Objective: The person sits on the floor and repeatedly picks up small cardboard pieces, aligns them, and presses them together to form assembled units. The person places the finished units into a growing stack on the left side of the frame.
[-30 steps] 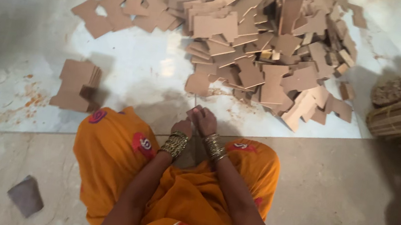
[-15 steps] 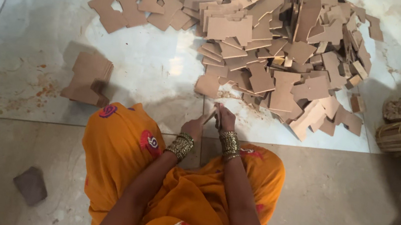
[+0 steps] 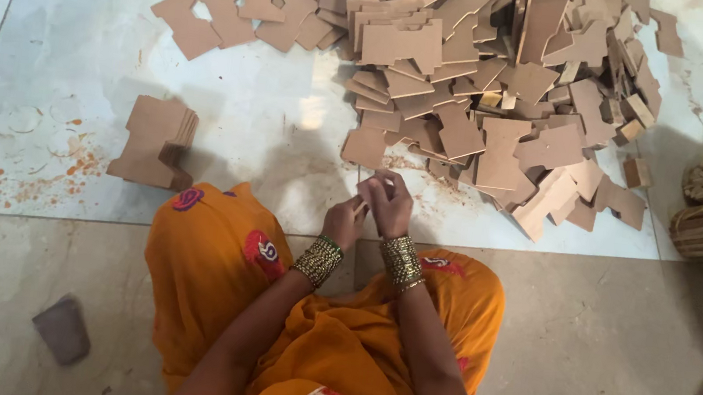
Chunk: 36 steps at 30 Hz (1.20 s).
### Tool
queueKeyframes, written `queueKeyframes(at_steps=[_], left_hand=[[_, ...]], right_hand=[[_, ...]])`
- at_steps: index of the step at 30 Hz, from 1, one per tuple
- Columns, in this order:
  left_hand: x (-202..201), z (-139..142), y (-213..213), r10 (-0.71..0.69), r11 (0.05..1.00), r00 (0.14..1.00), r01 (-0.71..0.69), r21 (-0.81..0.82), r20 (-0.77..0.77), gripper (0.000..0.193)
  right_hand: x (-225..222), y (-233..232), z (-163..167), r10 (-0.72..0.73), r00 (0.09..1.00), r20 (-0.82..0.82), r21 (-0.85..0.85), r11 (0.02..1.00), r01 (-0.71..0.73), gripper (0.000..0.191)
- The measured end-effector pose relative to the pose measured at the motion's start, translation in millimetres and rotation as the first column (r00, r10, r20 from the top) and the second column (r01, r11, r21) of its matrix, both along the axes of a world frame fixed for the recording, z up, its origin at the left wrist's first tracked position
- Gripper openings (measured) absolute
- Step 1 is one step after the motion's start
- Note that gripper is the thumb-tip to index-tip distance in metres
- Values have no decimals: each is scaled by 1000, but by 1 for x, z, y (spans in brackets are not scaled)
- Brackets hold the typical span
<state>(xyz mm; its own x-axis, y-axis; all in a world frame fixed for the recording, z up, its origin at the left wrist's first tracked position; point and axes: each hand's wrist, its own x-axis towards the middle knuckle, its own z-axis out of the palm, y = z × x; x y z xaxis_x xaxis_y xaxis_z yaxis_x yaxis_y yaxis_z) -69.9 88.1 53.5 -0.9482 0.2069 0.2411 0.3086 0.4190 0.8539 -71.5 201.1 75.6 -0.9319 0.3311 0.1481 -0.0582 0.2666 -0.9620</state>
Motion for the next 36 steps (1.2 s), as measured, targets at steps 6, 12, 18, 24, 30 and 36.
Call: queueKeyframes(at_steps=[6,12,18,24,30,36], left_hand=[[0,5,-1,-5,999,1000,6,-54,28,27],[8,18,-1,-64,998,998,64,8,-8,44],[-1,8,-1,-23,997,999,20,-79,-36,30],[8,15,-7,-104,994,995,104,-35,5,46],[-9,30,-30,202,979,963,-191,77,-181,35],[-28,23,-49,102,909,991,-130,-396,-90,31]], right_hand=[[0,0,10,-42,984,175,226,974,2,62],[-9,26,6,-242,970,4,394,892,221,54],[8,3,4,-41,989,144,283,959,-1,59],[-9,55,22,-297,952,71,323,910,260,57],[-2,55,2,-296,946,129,366,901,233,51],[-11,51,-5,-282,948,152,447,874,188,42]])
